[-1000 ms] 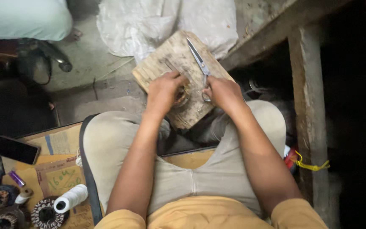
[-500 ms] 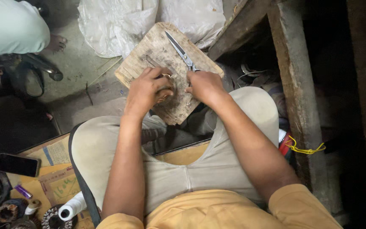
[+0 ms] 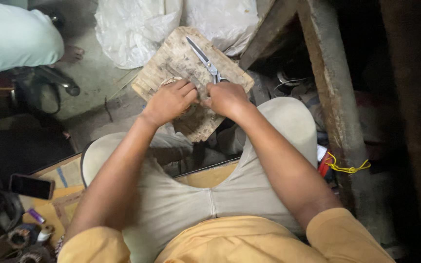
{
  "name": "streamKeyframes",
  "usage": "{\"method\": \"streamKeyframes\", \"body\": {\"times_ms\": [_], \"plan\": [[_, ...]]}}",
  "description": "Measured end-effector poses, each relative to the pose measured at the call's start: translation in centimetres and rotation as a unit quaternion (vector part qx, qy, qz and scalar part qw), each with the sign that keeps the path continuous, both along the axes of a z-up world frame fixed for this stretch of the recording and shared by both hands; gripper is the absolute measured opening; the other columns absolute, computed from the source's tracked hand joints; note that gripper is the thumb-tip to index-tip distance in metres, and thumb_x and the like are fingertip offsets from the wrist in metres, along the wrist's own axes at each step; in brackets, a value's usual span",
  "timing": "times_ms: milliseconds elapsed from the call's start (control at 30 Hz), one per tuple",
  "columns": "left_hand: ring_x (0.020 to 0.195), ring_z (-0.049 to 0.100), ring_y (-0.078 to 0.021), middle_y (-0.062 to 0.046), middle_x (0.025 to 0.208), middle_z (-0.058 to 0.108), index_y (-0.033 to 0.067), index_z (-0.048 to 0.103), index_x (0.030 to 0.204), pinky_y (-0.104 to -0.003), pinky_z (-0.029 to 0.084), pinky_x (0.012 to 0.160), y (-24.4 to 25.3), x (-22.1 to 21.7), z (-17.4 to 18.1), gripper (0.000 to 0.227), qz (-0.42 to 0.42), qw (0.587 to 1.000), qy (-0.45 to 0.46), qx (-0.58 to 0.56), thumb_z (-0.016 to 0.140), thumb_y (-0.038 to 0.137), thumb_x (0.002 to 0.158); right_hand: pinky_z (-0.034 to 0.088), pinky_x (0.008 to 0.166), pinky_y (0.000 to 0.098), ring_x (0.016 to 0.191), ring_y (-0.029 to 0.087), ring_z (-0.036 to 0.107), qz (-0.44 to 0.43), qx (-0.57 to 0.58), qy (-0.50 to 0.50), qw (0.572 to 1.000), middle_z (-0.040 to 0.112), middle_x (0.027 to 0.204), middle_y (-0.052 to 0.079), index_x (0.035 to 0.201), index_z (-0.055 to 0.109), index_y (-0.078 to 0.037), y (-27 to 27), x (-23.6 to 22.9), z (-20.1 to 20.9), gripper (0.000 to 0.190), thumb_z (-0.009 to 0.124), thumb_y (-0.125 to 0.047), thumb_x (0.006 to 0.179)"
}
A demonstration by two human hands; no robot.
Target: The person is repairing a circular electrical component, likely a motor stator, by hand. They use their fingers to adjust and pack material into the slots and then use a pair of scissors to trim excess material from the edges.
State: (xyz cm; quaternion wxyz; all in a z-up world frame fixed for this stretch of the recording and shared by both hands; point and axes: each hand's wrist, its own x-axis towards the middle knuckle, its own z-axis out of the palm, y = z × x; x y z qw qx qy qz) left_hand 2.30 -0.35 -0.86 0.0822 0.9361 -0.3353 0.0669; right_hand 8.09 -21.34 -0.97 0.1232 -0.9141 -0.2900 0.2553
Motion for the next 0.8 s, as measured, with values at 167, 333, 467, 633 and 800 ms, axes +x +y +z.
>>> {"method": "streamKeyframes", "body": {"times_ms": [167,333,467,633,800], "plan": [[0.105,0.063,-0.0255,-0.009,0.107,0.063,0.006,0.057,0.096,-0.037,0.058,0.074,-0.4,-0.3,-1.3,0.025,0.031,0.999,-0.002,0.027,0.064,0.029,0.092,0.053,0.083,0.0509,0.101,0.036,0.069,0.0,-0.003,-0.009,1.0,0.073,0.104,0.016,0.11,0.068,-0.008,-0.4,0.3,-0.4,0.042,0.072,-0.045,0.089],[0.105,0.064,-0.0258,-0.009,0.109,0.064,0.0066,0.057,0.096,-0.038,0.057,0.073,-0.6,0.1,-2.2,0.025,0.05,0.999,-0.005,0.018,0.064,0.031,0.093,0.054,0.083,0.051,0.101,0.036,0.07,-0.005,-0.005,0.001,1.0,0.075,0.102,0.014,0.11,0.068,-0.009,0.1,0.4,-1.1,0.041,0.071,-0.045,0.09],[0.106,0.064,-0.026,-0.009,0.109,0.065,0.0065,0.057,0.097,-0.038,0.058,0.077,-0.9,0.1,-2.5,0.024,0.049,0.999,-0.023,0.003,0.064,0.03,0.094,0.054,0.083,0.0512,0.1,0.035,0.07,-0.013,-0.006,0.002,1.0,0.075,0.101,0.014,0.111,0.069,-0.011,0.2,0.4,-1.8,0.036,0.071,-0.04,0.089],[0.106,0.065,-0.0273,-0.012,0.112,0.067,0.005,0.058,0.097,-0.038,0.057,0.077,-1.0,0.1,-2.6,0.026,0.063,0.998,-0.014,-0.002,0.065,0.03,0.095,0.055,0.083,0.0511,0.101,0.036,0.071,-0.006,-0.007,-0.01,1.0,0.075,0.102,0.015,0.111,0.069,-0.01,0.3,0.2,-2.5,0.034,0.07,-0.037,0.09],[0.106,0.067,-0.0308,-0.016,0.112,0.069,0.0053,0.056,0.099,-0.039,0.058,0.082,-1.3,0.2,-3.0,0.026,0.078,0.993,-0.058,-0.068,0.066,0.029,0.096,0.054,0.084,0.0512,0.104,0.036,0.069,-0.002,-0.005,0.01,1.0,0.074,0.105,0.014,0.112,0.068,-0.009,0.4,0.3,-1.4,0.04,0.071,-0.042,0.089]]}}
